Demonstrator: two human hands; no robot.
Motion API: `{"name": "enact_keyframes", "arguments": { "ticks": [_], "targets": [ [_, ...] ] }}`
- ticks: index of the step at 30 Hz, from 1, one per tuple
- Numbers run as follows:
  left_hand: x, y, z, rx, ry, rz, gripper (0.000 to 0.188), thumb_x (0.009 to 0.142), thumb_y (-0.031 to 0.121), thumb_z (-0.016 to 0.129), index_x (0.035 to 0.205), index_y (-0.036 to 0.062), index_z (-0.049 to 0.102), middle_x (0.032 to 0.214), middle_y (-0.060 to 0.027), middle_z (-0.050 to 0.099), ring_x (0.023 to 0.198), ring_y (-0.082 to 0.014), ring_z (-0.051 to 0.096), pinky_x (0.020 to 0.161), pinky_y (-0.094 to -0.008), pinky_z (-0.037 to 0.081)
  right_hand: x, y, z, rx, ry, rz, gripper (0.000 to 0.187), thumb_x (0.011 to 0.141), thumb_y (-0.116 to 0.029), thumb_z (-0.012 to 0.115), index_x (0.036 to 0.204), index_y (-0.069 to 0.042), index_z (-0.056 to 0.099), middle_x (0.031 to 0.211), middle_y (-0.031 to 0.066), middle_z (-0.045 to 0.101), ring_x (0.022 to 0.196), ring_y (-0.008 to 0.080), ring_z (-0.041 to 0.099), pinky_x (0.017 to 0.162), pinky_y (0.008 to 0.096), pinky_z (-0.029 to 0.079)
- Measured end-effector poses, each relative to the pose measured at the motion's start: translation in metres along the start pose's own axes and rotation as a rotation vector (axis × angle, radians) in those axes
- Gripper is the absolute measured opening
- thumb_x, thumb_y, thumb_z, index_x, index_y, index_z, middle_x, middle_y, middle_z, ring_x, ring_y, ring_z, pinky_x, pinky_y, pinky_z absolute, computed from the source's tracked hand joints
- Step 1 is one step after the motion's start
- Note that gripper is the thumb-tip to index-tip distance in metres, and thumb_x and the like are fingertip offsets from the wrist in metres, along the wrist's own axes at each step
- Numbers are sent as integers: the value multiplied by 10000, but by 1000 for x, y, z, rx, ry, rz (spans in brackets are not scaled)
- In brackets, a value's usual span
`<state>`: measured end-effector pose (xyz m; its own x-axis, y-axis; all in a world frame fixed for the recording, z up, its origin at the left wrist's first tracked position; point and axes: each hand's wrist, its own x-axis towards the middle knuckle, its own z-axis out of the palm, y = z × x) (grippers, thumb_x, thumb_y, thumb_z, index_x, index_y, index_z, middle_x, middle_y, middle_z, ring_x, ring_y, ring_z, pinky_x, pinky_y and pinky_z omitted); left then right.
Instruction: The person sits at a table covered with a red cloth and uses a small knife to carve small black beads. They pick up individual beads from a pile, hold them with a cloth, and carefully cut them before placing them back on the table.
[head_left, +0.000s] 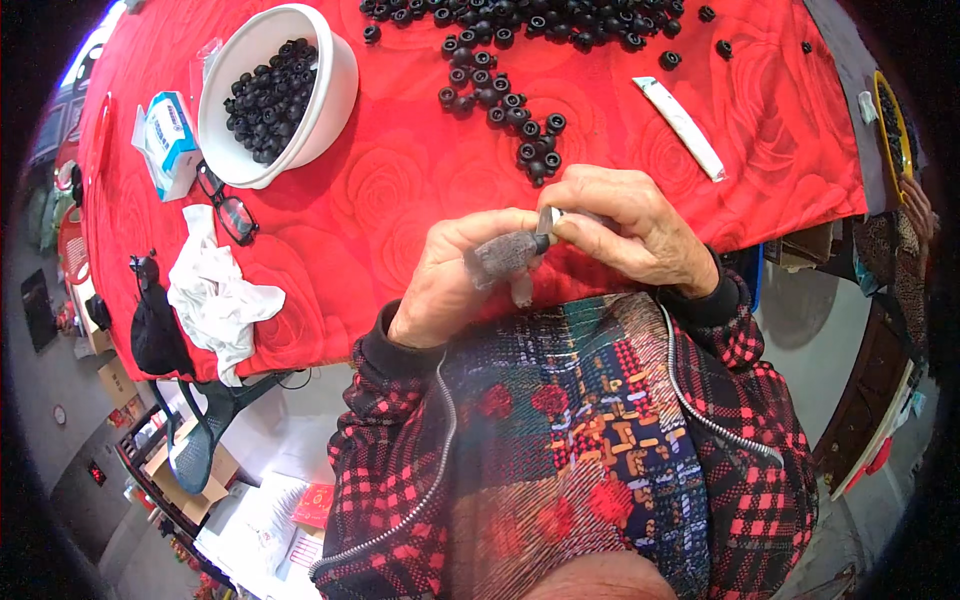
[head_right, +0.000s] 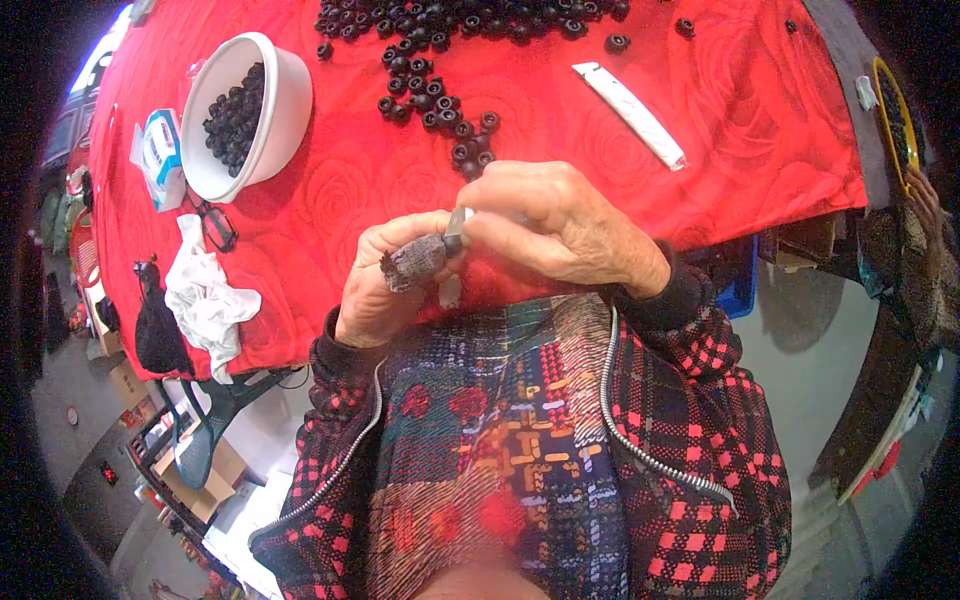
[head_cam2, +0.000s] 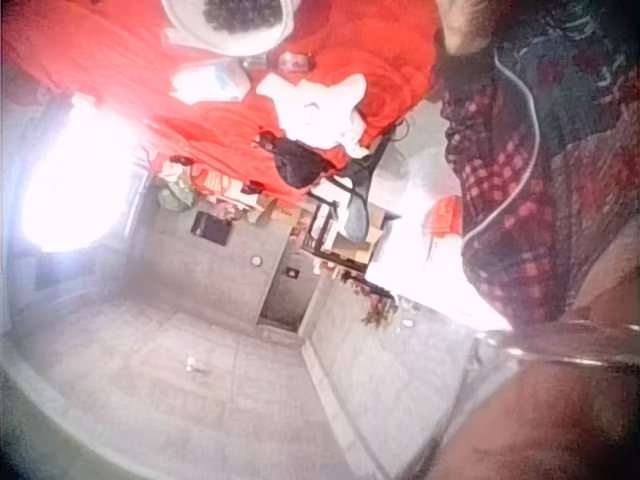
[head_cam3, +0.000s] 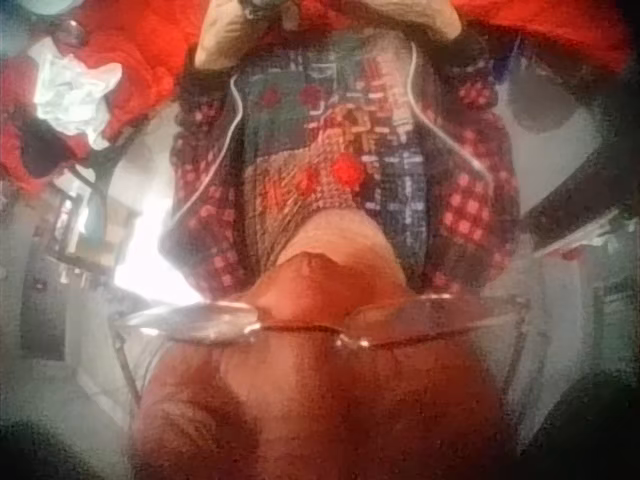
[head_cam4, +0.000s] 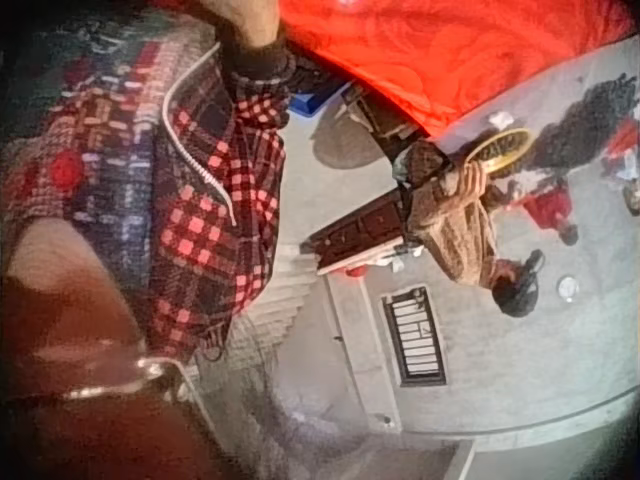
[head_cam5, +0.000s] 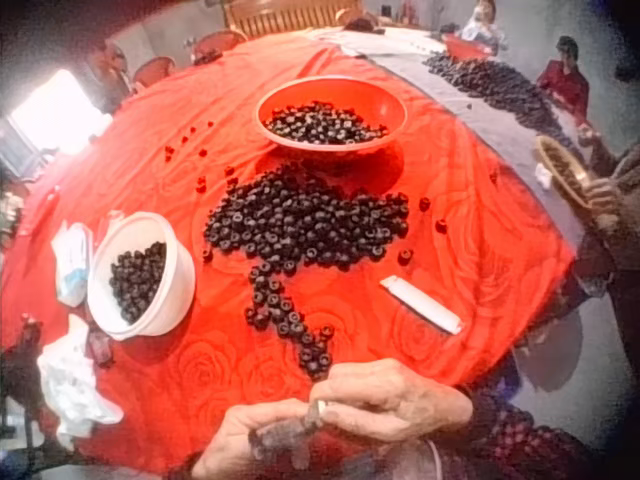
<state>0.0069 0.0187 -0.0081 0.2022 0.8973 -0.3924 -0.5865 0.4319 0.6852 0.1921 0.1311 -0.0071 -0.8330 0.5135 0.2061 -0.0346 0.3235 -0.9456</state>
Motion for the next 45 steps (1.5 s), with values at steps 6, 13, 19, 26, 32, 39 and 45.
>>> {"name": "enact_keyframes", "arguments": {
  "ticks": [6, 13, 19, 26, 32, 39, 45],
  "targets": [
    [0, -1, 0, -13, 8, 1, 309, 881, 196, 644, 1099, -22, 634, 862, -55, 625, 690, -130, 588, 557, -258, 496, 0, 2, 0, -22, 1, -11, 124, 873, -71, 568, 950, 18, 609, 752, 98, 548, 673, 228, 539, 604, 335, 411],
    [-1, -3, -6, -21, -43, -42, 256, 921, 132, 590, 1141, 6, 628, 943, -63, 636, 693, -138, 604, 603, -259, 496, -1, 0, -2, -24, -7, -18, 120, 864, -66, 577, 941, 22, 604, 761, 104, 554, 676, 238, 544, 606, 337, 417],
    [0, -6, -8, -19, -32, 3, 264, 922, 134, 586, 1149, 4, 624, 927, -61, 630, 685, -139, 603, 597, -253, 494, -2, 2, 1, -22, 19, -18, 125, 865, -65, 575, 947, 26, 600, 773, 107, 560, 688, 240, 546, 615, 337, 423],
    [0, -2, -2, 13, 38, 16, 295, 909, 183, 609, 1116, -26, 627, 841, -60, 624, 649, -146, 590, 560, -265, 488, -2, 2, 3, -23, 36, 5, 128, 871, -64, 565, 954, 26, 602, 772, 107, 563, 690, 237, 549, 616, 336, 424],
    [2, -6, -7, -20, -18, 32, 255, 932, 130, 570, 1141, -3, 630, 917, -60, 625, 682, -127, 598, 588, -241, 490, -2, 4, 2, -67, 24, -15, 131, 872, -80, 577, 948, 23, 604, 761, 108, 562, 687, 233, 550, 611, 334, 424],
    [1, -4, -4, 3, 38, 33, 284, 929, 182, 586, 1115, -28, 628, 854, -63, 625, 673, -135, 591, 558, -262, 493, -2, 3, 5, -64, 69, -15, 131, 868, -80, 578, 944, 22, 605, 763, 108, 564, 684, 236, 552, 609, 337, 426],
    [-3, 0, 2, 26, 51, -67, 267, 912, 177, 602, 1086, -24, 627, 835, -48, 609, 683, -123, 581, 555, -250, 480, -5, 5, -1, -58, -39, -40, 113, 858, -83, 597, 911, 17, 599, 744, 109, 552, 681, 262, 561, 601, 345, 431]
  ]
}}
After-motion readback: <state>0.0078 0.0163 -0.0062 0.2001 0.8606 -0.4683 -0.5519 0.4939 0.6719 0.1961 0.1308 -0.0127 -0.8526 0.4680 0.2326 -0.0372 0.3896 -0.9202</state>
